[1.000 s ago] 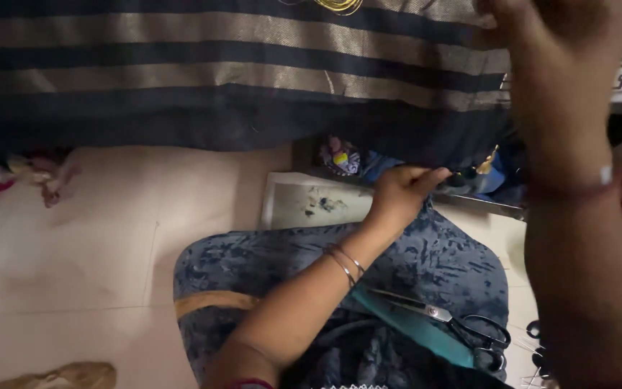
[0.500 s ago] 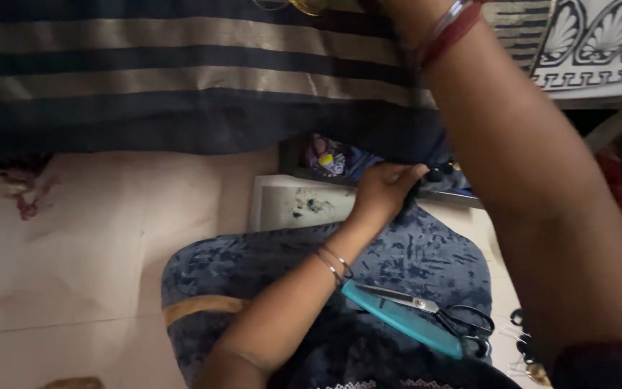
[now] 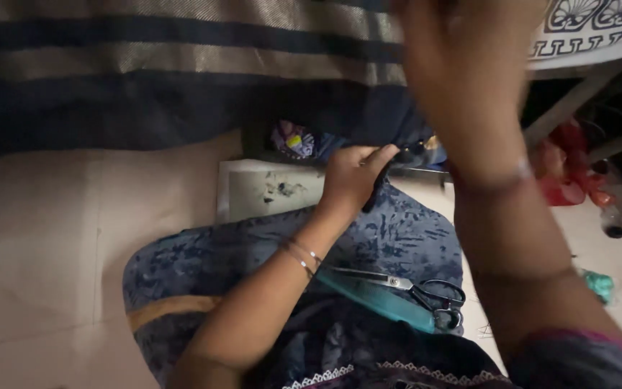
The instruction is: Attaching decorative beads and tassels to a piece of fabric using a needle and thread.
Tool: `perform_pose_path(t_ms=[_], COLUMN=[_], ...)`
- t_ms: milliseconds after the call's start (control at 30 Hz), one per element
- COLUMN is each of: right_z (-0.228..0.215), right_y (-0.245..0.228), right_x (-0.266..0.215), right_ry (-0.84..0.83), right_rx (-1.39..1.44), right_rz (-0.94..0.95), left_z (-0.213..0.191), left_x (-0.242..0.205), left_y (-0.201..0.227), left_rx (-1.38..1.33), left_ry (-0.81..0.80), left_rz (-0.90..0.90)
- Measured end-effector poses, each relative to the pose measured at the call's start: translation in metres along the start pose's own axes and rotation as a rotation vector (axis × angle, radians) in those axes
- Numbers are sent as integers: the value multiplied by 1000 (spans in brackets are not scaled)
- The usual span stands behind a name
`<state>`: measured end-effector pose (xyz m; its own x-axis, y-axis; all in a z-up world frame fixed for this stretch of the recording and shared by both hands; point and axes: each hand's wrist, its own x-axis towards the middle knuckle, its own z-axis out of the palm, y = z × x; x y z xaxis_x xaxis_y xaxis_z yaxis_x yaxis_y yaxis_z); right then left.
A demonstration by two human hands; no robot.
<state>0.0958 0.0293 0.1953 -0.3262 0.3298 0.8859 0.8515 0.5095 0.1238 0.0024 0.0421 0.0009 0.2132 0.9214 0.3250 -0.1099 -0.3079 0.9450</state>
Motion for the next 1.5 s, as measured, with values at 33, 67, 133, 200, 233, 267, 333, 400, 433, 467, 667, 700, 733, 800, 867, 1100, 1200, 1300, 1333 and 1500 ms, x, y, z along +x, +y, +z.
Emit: perform_pose_path(t_ms=[33, 67, 133, 200, 233, 267, 333, 400, 433, 467, 667, 700, 733, 800, 867, 1100, 1200, 1300, 1333, 1500], right_z=[-18, -35, -50, -45, -38, -33, -28, -28, -30, -32, -59, -65, -73, -89, -98, -90, -74, -54, -51, -41], right_y=[-19, -38, -60, -66, -66, -66, -64, -61, -56, -51, 6, 14, 27, 53, 53, 22, -8, -28, -33, -38], right_x=[-7, -15, -42, -78, -94, -110, -132, -144, -146, -149, -177, -179, -188, -206, -189, -174, -145, -114, -109, -110], right_ry=[-1, -32, -67, -114, -112, -184, -256, -335, -333, -435, -334, -112, -114, 44, 78, 73, -256, -453, -456, -618], right_rx=[-5, 31, 68, 155, 151, 156, 156, 203, 202, 263, 1317, 1734, 1736, 2001, 2039, 1272, 881, 866, 870, 662], right_rz=[0, 120, 241, 407, 410, 466, 523, 574, 573, 716, 894, 800, 804, 758, 743, 720, 698, 664, 664, 442], left_z=[-4, -8, -12, -13, -11, -8, -1, 4, 3, 2, -10, -13, -15, -19, -19, -16, -13, -14, -13, -13], left_x=[-4, -7, -11, -12, -12, -14, -16, -18, -18, -19, -11, -10, -10, -8, -10, -15, -16, -18, -19, -21], left_y=[9, 17, 29, 38, 38, 38, 30, 16, 8, -1, -6, -8, -9, -10, -8, 15, 18, 22, 17, 1], left_rx=[-3, 16, 34, -107, -106, -161, -217, -551, -551, -713, -965, -946, -946, -980, -986, -843, -742, -761, -760, -820], left_ry=[-3, -12, -26, -70, -75, -55, -41, -20, -21, -49, -21, 20, 24, 1, -7, -61, -112, -170, -165, -117], left_rz=[1, -28, -56, -291, -291, -350, -409, -390, -388, -440, -588, -624, -626, -537, -522, -546, -576, -514, -515, -511])
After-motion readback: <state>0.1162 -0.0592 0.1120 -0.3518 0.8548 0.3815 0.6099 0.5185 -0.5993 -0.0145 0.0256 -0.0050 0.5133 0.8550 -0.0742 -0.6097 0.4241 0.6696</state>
